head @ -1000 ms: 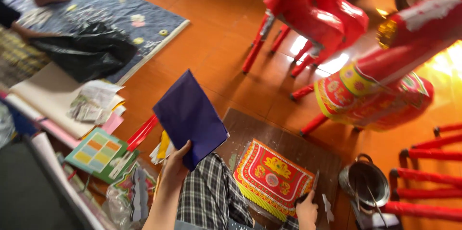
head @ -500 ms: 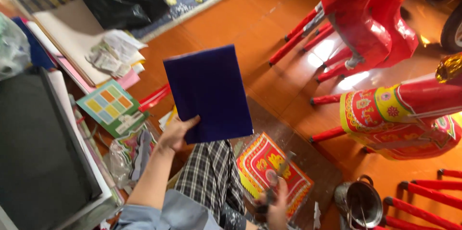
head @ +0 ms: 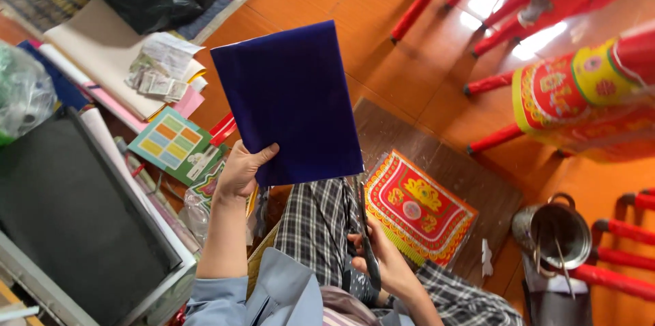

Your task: Decorating a traditional paper horse with colored paper and glue

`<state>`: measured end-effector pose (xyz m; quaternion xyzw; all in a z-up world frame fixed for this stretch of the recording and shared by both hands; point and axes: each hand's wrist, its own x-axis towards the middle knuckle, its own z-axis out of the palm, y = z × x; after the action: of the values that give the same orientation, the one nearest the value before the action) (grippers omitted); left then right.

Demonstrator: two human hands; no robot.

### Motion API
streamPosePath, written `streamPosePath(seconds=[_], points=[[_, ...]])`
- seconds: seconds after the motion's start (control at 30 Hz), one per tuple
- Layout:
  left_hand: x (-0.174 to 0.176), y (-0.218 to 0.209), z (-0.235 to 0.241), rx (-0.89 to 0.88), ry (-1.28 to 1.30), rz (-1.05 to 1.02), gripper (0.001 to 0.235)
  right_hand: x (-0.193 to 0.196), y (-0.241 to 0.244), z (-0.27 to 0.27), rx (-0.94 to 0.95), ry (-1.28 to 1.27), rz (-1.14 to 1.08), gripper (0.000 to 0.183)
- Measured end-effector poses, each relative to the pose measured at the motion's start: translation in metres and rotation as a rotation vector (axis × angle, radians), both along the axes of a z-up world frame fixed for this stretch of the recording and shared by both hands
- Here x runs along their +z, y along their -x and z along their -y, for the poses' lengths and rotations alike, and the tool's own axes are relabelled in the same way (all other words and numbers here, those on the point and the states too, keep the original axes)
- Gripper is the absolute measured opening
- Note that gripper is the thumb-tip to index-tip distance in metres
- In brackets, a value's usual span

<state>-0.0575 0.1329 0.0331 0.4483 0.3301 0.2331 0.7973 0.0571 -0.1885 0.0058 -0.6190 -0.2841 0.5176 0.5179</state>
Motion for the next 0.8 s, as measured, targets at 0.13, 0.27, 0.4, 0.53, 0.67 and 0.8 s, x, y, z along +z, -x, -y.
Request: streamPosePath(seconds=[0.13,0.27,0.4,0.53,0.67,0.8], points=[[-0.008,-0.011,0.011,0.043,0.044,-0.046,0.046,0.015,0.006,-0.017,-0.209,-0.013,-0.027,0.059],[-0.031,-0.016,0.025,0.09,0.198,-0.018,0.056,0.017,-0.01,-0.031,-0.537,-0.092,0.124,0.043],[-0.006,-0.023,0.041,0.17,0.305,0.029,0.013,-0.018,-0.035,-0.027,-0.494,0.261,0.407,0.076],[-0.018,-0.021,0.042,0.162,0.374,0.035,0.012,-0.146,-0.068,-0.006,-0.386,0.519,0.605,0.067],[-0.028,-0.022,0.047,0.164,0.409,0.053,0.012,-0.199,-0.085,0.013,-0.402,0.663,0.648,0.065],[-0.037,-0.023,0.046,0.134,0.416,0.055,0.011,-0.16,-0.099,0.0,-0.359,0.481,0.705,0.033]])
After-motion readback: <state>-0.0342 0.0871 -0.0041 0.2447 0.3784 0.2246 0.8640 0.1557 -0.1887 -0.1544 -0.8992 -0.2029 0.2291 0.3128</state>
